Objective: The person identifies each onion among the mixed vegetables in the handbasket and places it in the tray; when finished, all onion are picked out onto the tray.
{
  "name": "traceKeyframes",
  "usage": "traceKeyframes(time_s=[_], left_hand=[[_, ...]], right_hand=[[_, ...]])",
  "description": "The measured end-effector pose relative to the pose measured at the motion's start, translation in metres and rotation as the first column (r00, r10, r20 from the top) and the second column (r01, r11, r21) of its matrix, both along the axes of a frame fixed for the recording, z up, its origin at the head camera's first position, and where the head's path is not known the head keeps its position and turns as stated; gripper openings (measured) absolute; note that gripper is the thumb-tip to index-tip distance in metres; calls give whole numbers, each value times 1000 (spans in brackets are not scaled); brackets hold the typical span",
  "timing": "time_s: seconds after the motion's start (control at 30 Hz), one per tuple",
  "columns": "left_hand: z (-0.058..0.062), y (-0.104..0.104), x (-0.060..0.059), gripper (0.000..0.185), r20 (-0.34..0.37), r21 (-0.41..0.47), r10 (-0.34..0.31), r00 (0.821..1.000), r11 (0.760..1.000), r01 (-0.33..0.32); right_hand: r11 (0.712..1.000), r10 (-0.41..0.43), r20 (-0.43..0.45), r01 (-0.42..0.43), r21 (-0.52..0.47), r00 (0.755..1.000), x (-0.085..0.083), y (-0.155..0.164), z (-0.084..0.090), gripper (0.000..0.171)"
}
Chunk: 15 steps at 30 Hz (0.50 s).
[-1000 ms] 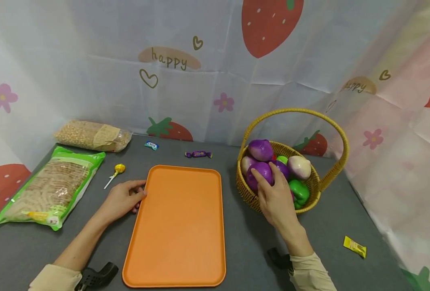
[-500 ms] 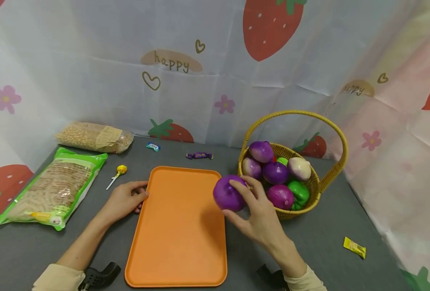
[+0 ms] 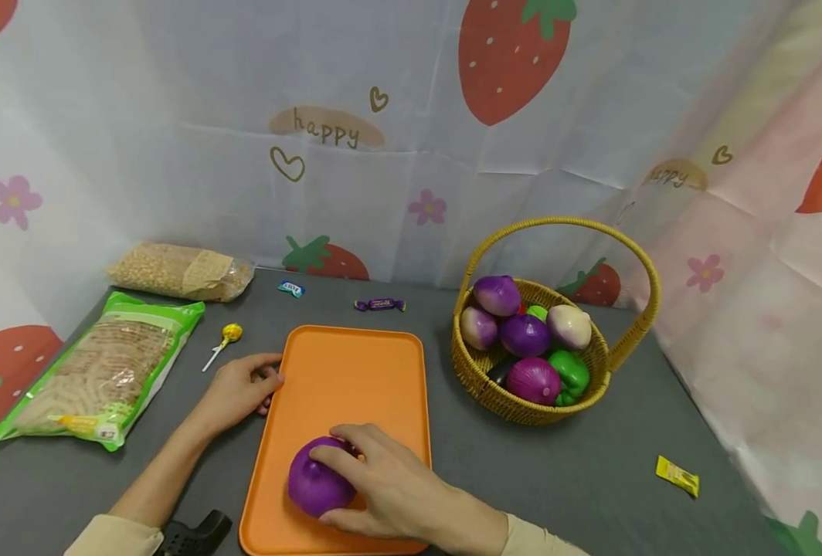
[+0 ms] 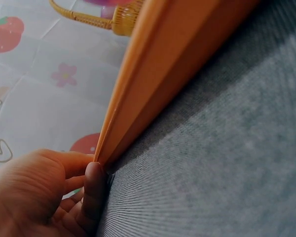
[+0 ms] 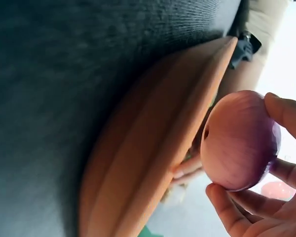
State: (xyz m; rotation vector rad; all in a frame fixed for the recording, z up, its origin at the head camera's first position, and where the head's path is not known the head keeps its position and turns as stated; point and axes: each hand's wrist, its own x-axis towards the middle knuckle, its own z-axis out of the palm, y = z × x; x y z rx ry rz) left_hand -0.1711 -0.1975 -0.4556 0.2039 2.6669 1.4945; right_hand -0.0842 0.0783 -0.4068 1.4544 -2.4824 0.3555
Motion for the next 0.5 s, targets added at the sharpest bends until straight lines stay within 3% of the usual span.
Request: traceKeyframes(time_s=[0.17, 0.37, 0.5], left_hand=[[0, -1, 0, 42, -2, -11, 4, 1000, 1000, -4], [-1, 0, 1, 42, 7, -14, 7, 1000, 1000, -7], [0, 0, 0, 42, 0, -24, 15, 1000, 1000, -15]], right_hand=[[998, 14, 4, -14, 68, 1000, -1, -16, -2, 61], [993, 29, -78, -19, 121, 997, -1, -26, -1, 61], [988, 31, -25, -27, 150, 999, -1, -33, 2, 62]])
